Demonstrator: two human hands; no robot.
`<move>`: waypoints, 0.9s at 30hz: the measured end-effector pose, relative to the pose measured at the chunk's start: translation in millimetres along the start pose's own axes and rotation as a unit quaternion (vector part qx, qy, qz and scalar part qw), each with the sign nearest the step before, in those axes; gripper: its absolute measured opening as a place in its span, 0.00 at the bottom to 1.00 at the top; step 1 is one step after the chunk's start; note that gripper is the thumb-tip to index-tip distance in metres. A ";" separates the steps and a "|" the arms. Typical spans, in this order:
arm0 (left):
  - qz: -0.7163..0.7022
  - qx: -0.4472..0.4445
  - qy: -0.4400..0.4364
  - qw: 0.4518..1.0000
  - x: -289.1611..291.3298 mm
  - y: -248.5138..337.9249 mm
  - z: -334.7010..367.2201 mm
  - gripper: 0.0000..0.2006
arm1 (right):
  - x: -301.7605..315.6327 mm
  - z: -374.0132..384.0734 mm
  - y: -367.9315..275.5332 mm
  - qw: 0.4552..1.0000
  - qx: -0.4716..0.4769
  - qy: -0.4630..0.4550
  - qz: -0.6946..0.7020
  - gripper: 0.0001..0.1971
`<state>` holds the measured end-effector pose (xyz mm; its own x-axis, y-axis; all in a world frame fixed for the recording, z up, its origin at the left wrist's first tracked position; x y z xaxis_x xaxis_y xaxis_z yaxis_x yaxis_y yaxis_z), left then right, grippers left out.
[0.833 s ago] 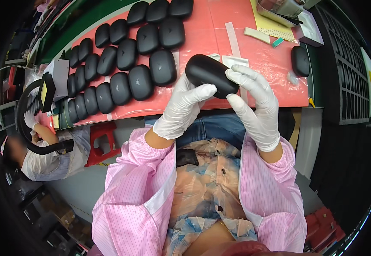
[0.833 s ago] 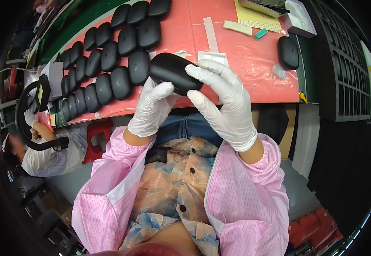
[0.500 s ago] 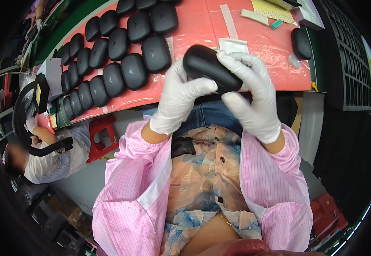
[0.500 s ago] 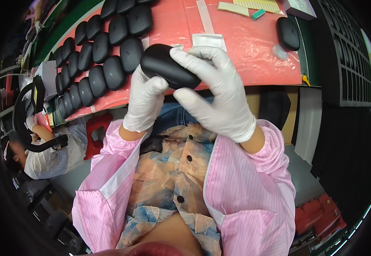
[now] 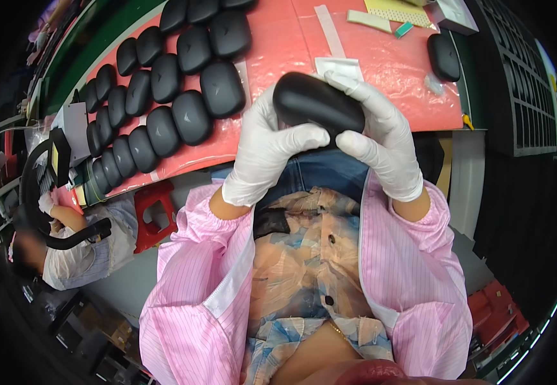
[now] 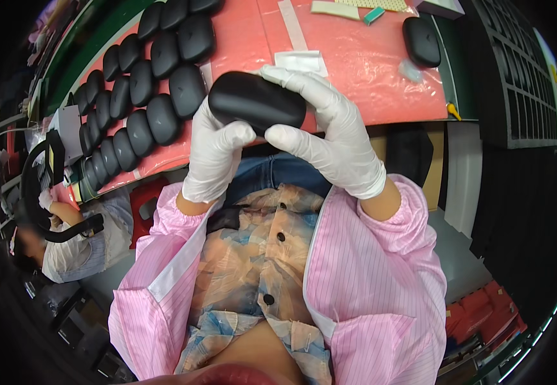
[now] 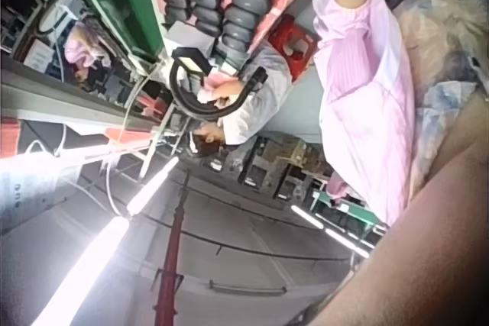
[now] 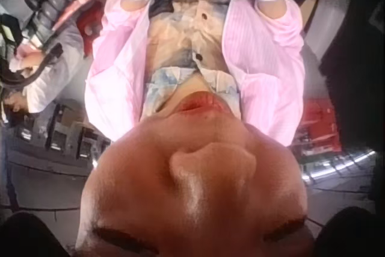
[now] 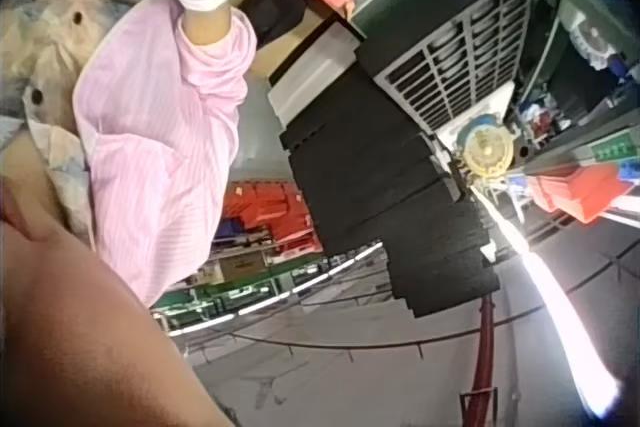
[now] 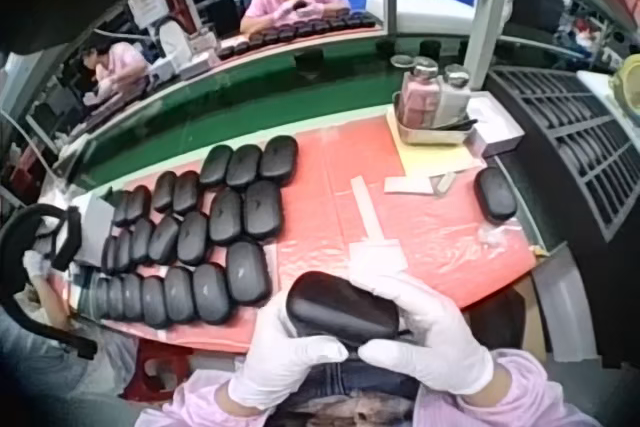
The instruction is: Cleaning and inspecting black earbud charging cases at an assembly line workstation.
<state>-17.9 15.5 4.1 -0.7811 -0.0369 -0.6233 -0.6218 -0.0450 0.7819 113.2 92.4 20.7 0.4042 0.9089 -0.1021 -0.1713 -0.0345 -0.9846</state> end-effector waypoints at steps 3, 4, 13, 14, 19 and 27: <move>0.017 0.008 -0.013 1.000 -2.9 -0.5 3.5 0.27 | 13.8 10.7 1.5 0.969 -0.045 0.064 0.235 0.25; 0.016 0.007 -0.015 1.000 -5.4 -2.2 3.5 0.27 | 15.2 9.8 4.4 0.969 -0.045 0.065 0.236 0.25; 0.008 0.018 -0.005 1.000 -7.8 -7.7 11.5 0.31 | 7.0 -6.5 -39.8 0.894 0.162 0.075 -0.412 0.09; 0.025 0.009 -0.018 0.999 -9.8 -8.0 11.3 0.32 | 10.7 -6.8 -37.1 0.915 0.148 0.071 -0.369 0.08; 0.052 0.048 -0.017 0.997 -18.5 -15.5 8.9 0.36 | 46.0 -40.3 -43.7 0.896 0.131 0.273 -0.325 0.06; -0.287 0.153 -0.078 0.942 -14.6 -32.4 8.8 0.39 | 145.2 -71.0 5.1 0.708 -0.020 0.225 -0.669 0.10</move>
<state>13.2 26.3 -12.0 -0.2952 0.0538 -0.9539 -0.9130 0.2784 0.2982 234.8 194.7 -9.2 0.4275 -0.0842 0.9001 0.6576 0.7122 -0.2457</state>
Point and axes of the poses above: each hand's wrist, its own z-axis towards the middle knuckle, its own x-axis out of the back of the hand, y = z × x, the point moved 5 cm from there along z, towards the middle knuckle, and after that the axes turned 15 degrees about -y, right-handed, at the moved point
